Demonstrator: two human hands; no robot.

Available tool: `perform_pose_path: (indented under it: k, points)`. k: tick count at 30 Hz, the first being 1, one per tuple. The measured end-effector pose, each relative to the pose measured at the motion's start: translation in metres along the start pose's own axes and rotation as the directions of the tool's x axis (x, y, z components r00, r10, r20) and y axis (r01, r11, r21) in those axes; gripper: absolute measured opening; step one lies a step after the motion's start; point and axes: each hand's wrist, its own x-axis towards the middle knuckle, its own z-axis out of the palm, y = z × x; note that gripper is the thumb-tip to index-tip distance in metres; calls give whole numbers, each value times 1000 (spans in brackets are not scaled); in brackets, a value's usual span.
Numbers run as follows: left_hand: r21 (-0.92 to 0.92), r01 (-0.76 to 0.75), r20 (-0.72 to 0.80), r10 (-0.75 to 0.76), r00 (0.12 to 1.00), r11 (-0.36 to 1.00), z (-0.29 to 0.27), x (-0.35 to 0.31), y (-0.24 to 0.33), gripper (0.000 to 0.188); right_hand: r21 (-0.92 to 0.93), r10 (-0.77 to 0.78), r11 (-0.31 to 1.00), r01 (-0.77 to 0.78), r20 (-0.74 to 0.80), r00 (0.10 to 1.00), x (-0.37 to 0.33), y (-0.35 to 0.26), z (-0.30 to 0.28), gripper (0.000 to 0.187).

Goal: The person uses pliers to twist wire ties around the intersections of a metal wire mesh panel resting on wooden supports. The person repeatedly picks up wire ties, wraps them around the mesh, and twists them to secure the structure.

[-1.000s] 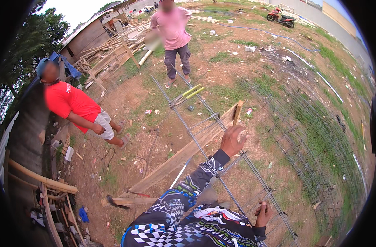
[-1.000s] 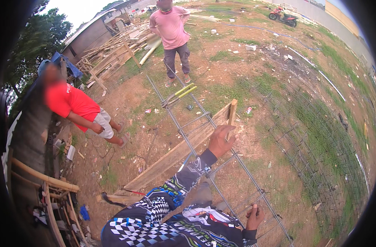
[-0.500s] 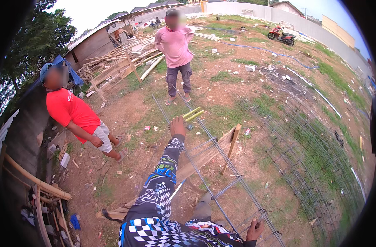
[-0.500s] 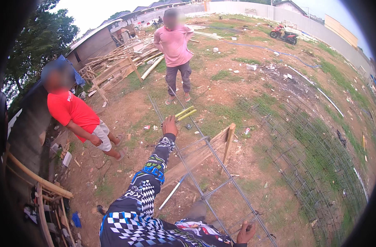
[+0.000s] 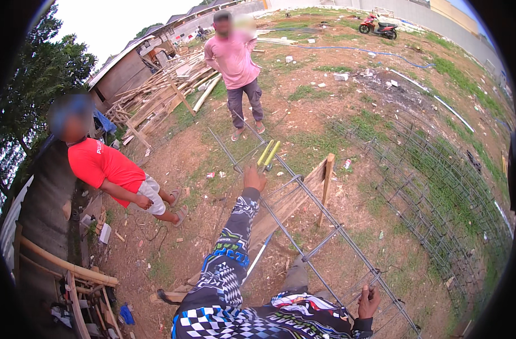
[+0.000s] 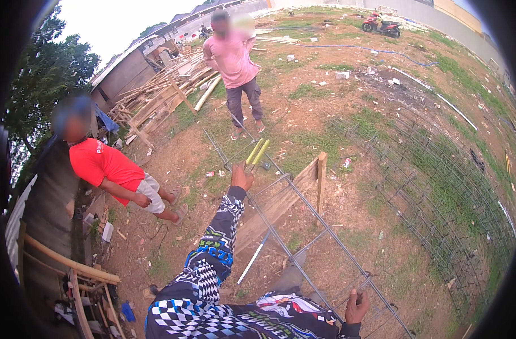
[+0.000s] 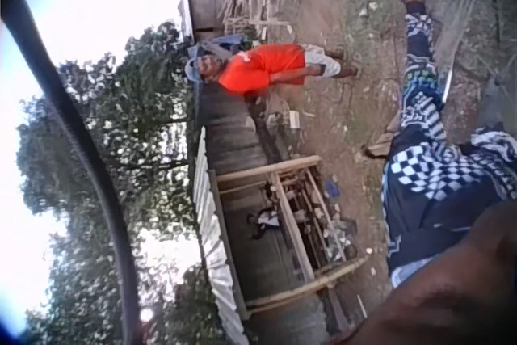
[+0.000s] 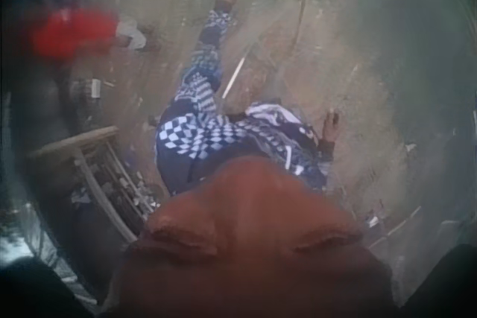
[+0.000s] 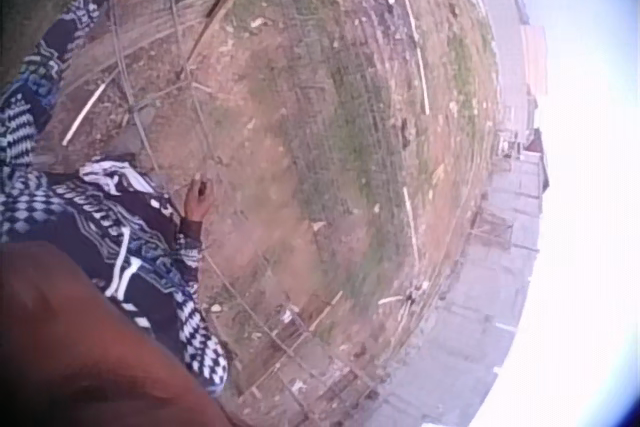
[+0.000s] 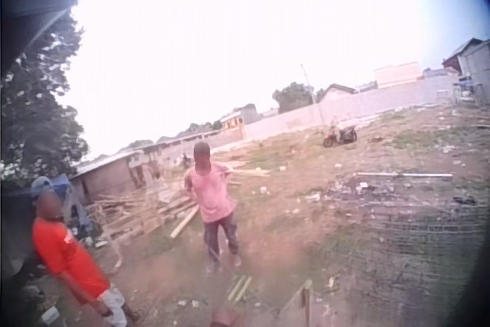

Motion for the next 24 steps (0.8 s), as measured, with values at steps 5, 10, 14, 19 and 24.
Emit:
perform_pose_path:
  k: [5,10,14,19,24]
  points:
    - [-296,-314,-62,310,949,902,-27,-93,115,52,47,-120,992,120,-10,993,-13,-25,-6,31]
    - [-752,-215,246,569,785,623,-15,-233,227,59,334,-254,904,266,-78,964,-8,-84,25,60]
    - [-799,-217,357,733,579,561,10,-331,275,66,689,-180,672,273,-206,962,7,-95,26,65]
    - [-880,-33,437,834,336,475,-2,-362,298,58,800,60,577,163,-241,969,-8,-63,-48,51]
    - [-744,-328,396,780,484,582,38,-347,278,40,786,105,506,357,-467,878,0,-42,-108,49]
